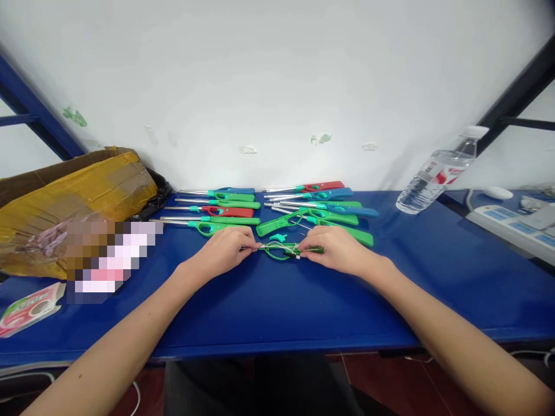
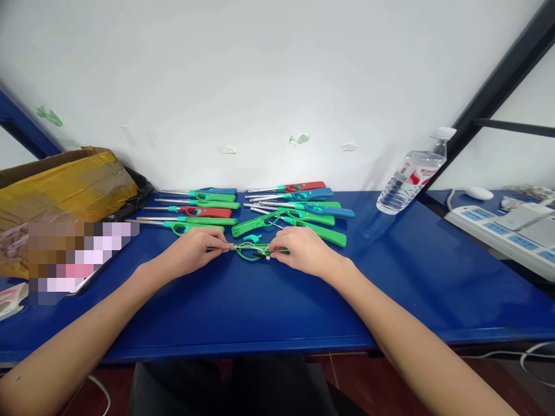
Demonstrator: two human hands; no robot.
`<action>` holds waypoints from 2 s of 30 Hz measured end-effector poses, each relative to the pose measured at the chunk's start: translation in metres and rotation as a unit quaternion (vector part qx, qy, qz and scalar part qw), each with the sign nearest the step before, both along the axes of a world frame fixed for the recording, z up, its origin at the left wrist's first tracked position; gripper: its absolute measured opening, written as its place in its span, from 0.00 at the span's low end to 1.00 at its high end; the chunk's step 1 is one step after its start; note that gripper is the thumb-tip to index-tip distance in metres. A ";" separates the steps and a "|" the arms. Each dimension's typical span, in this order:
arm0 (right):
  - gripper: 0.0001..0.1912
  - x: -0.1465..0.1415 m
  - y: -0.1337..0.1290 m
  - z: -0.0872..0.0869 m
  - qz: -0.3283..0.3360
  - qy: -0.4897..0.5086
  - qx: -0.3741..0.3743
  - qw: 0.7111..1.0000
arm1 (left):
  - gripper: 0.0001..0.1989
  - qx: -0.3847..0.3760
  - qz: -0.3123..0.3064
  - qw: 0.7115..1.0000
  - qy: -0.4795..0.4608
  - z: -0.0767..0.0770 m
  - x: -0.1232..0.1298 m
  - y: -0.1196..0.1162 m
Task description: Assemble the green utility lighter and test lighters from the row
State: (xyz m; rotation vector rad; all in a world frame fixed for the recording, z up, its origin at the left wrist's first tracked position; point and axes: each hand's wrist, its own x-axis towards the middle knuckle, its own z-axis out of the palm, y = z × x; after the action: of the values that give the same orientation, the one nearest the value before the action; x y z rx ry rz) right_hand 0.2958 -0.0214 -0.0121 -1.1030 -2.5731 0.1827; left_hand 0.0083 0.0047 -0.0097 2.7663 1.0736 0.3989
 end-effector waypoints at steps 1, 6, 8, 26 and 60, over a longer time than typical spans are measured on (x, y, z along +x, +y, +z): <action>0.05 0.000 0.000 0.000 -0.001 0.001 0.000 1.000 | 0.09 0.005 0.002 1.000 0.005 0.000 0.001 0.000; 0.05 0.001 0.000 -0.002 0.003 0.008 0.002 1.000 | 0.11 0.053 0.003 0.998 0.028 0.001 0.002 -0.002; 0.05 0.001 0.000 -0.002 0.004 0.009 0.003 1.000 | 0.13 0.072 0.000 0.997 0.038 0.000 0.003 -0.003; 0.05 0.001 0.000 -0.002 0.002 0.010 -0.002 1.000 | 0.11 -0.027 -0.025 0.997 -0.068 0.005 -0.006 -0.001; 0.05 0.000 -0.001 0.001 0.006 -0.002 0.001 1.000 | 0.10 0.054 -0.039 0.998 0.013 -0.004 -0.004 0.000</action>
State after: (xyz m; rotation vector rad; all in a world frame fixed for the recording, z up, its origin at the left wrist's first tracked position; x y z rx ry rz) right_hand 0.2960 -0.0228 -0.0107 -1.0898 -2.5833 0.1803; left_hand 0.0047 0.0048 -0.0141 2.9049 0.9728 0.4236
